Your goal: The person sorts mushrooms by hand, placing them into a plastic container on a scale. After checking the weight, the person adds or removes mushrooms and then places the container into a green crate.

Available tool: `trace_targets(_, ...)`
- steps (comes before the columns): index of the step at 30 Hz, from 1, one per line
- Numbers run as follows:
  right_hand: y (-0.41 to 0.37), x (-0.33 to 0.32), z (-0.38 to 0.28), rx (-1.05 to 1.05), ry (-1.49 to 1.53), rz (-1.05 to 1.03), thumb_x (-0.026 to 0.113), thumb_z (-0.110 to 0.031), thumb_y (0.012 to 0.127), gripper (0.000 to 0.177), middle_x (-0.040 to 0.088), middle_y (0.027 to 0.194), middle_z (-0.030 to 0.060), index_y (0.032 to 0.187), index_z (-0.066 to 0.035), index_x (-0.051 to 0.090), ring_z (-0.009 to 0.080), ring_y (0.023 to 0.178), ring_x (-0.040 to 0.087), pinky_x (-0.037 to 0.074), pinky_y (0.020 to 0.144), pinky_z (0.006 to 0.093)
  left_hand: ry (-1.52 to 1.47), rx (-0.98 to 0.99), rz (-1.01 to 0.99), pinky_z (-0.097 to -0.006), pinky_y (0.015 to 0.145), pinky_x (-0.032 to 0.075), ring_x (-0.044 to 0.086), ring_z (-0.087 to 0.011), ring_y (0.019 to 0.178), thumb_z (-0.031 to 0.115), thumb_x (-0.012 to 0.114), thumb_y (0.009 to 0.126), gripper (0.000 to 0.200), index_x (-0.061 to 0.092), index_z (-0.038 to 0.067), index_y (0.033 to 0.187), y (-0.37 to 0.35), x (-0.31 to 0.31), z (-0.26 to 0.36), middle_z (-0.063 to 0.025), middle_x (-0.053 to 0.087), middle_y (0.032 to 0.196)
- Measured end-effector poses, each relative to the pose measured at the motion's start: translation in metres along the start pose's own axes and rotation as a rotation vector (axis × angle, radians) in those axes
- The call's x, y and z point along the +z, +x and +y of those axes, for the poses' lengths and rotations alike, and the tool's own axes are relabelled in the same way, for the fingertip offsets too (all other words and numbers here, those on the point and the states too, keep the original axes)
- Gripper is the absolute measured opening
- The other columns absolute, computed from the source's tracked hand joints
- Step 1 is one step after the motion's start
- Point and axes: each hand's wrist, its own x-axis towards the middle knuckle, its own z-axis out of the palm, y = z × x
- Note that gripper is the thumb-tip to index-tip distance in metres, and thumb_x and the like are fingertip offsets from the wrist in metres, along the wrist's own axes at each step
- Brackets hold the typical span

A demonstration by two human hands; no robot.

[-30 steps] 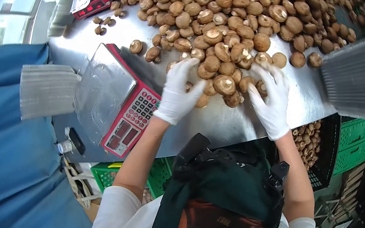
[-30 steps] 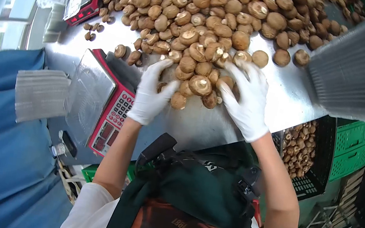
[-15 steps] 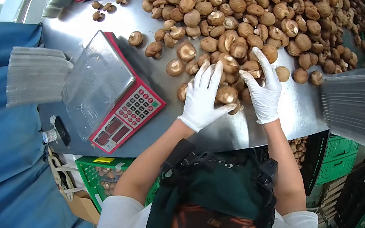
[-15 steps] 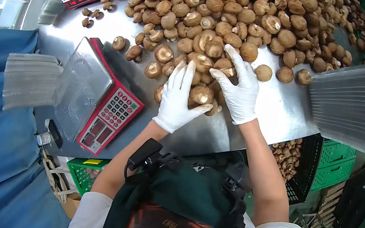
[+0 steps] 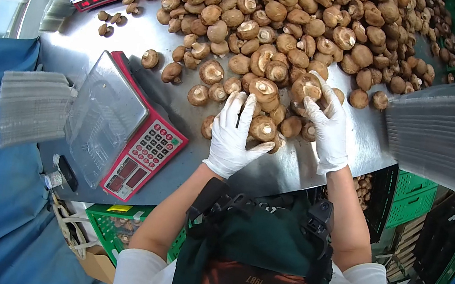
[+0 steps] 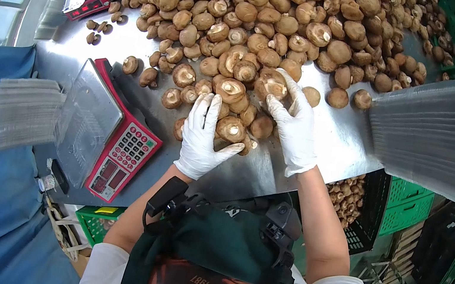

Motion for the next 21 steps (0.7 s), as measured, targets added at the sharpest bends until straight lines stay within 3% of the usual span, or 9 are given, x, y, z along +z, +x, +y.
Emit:
trace_targets(4, -0.030, -0.050, -0.001, -0.090, -0.211, 0.098, 0.066, -0.008, 0.096, 0.053, 0.060, 0.138, 0.0101, 0.147, -0.003, 0.051, 0.0197, 0.127, 0.056, 0.043, 0.110, 0.0357, 0.026, 0.064, 0.078, -0.0513, 0.113, 0.030, 0.035, -0.0410, 0.138, 0.051, 0.087, 0.069, 0.114, 0.031, 0.005, 0.157, 0.005, -0.013, -0.003, -0.0228, 0.032, 0.155)
trace_targets(8, -0.106, -0.140, 0.012, -0.195, -0.890, 0.430, 0.074, -0.007, 0.085, 0.070, 0.056, 0.140, 0.0198, 0.150, -0.007, 0.048, 0.0295, 0.129, 0.055, 0.041, 0.111, 0.0399, 0.024, 0.093, 0.069, -0.0540, 0.113, 0.029, 0.032, -0.0417, 0.141, 0.055, 0.087, 0.067, 0.110, 0.039, 0.010, 0.155, 0.035, -0.027, -0.002, -0.0230, 0.031, 0.155)
trace_targets(10, -0.146, -0.172, 0.030, -0.170, -1.461, 0.619, 0.075, -0.006, 0.084, 0.074, 0.049, 0.142, 0.0238, 0.152, -0.010, 0.046, 0.0371, 0.131, 0.050, 0.039, 0.111, 0.0443, 0.045, 0.108, -0.005, -0.0560, 0.113, 0.028, 0.030, -0.0423, 0.143, 0.056, 0.085, 0.068, 0.107, 0.040, 0.012, 0.154, 0.050, -0.032, 0.007, -0.0234, 0.030, 0.156)
trace_targets(12, -0.170, -0.182, 0.042, -0.226, -1.602, 0.716, 0.073, -0.004, 0.084, 0.072, 0.045, 0.142, 0.0245, 0.151, -0.011, 0.047, 0.0407, 0.131, 0.046, 0.039, 0.109, 0.0476, 0.059, 0.153, -0.091, -0.0585, 0.113, 0.027, 0.028, -0.0442, 0.145, 0.057, 0.083, 0.069, 0.103, 0.042, 0.017, 0.154, 0.051, -0.027, 0.010, -0.0233, 0.028, 0.158)
trace_targets(15, -0.155, -0.141, 0.047, -0.254, -1.443, 0.578, 0.075, -0.009, 0.084, 0.061, 0.045, 0.142, 0.0250, 0.142, -0.010, 0.056, 0.0409, 0.131, 0.046, 0.039, 0.110, 0.0464, 0.056, 0.229, -0.131, -0.0580, 0.112, 0.029, 0.032, -0.0440, 0.142, 0.055, 0.082, 0.070, 0.089, 0.053, 0.019, 0.146, 0.033, -0.016, 0.011, -0.0224, 0.028, 0.159)
trace_targets(18, -0.112, -0.079, 0.052, -0.272, -1.157, 0.399, 0.077, -0.013, 0.085, 0.054, 0.045, 0.143, 0.0242, 0.136, -0.010, 0.062, 0.0406, 0.131, 0.045, 0.038, 0.111, 0.0455, 0.067, 0.365, -0.083, -0.0568, 0.111, 0.031, 0.043, -0.0360, 0.133, 0.048, 0.083, 0.067, 0.076, 0.061, 0.024, 0.136, 0.000, 0.000, 0.014, -0.0178, 0.040, 0.150)
trace_targets(20, -0.072, -0.040, 0.039, -0.423, -1.102, 0.223, 0.078, -0.024, 0.086, 0.059, 0.043, 0.148, 0.0220, 0.141, -0.013, 0.059, 0.0406, 0.134, 0.043, 0.036, 0.112, 0.0468, 0.246, 0.454, -0.128, -0.0593, 0.112, 0.031, 0.048, -0.0312, 0.129, 0.044, 0.084, 0.064, 0.070, 0.066, 0.031, 0.130, -0.019, 0.011, 0.019, -0.0081, 0.045, 0.143)
trace_targets(21, -0.051, -0.025, 0.035, -0.489, -1.141, 0.163, 0.076, -0.032, 0.086, 0.062, 0.041, 0.151, 0.0199, 0.143, -0.015, 0.057, 0.0406, 0.135, 0.042, 0.034, 0.112, 0.0498, 0.218, 0.466, -0.023, -0.0597, 0.112, 0.030, 0.047, -0.0313, 0.131, 0.044, 0.083, 0.064, 0.069, 0.066, 0.031, 0.129, -0.029, 0.019, 0.019, -0.0075, 0.045, 0.141)
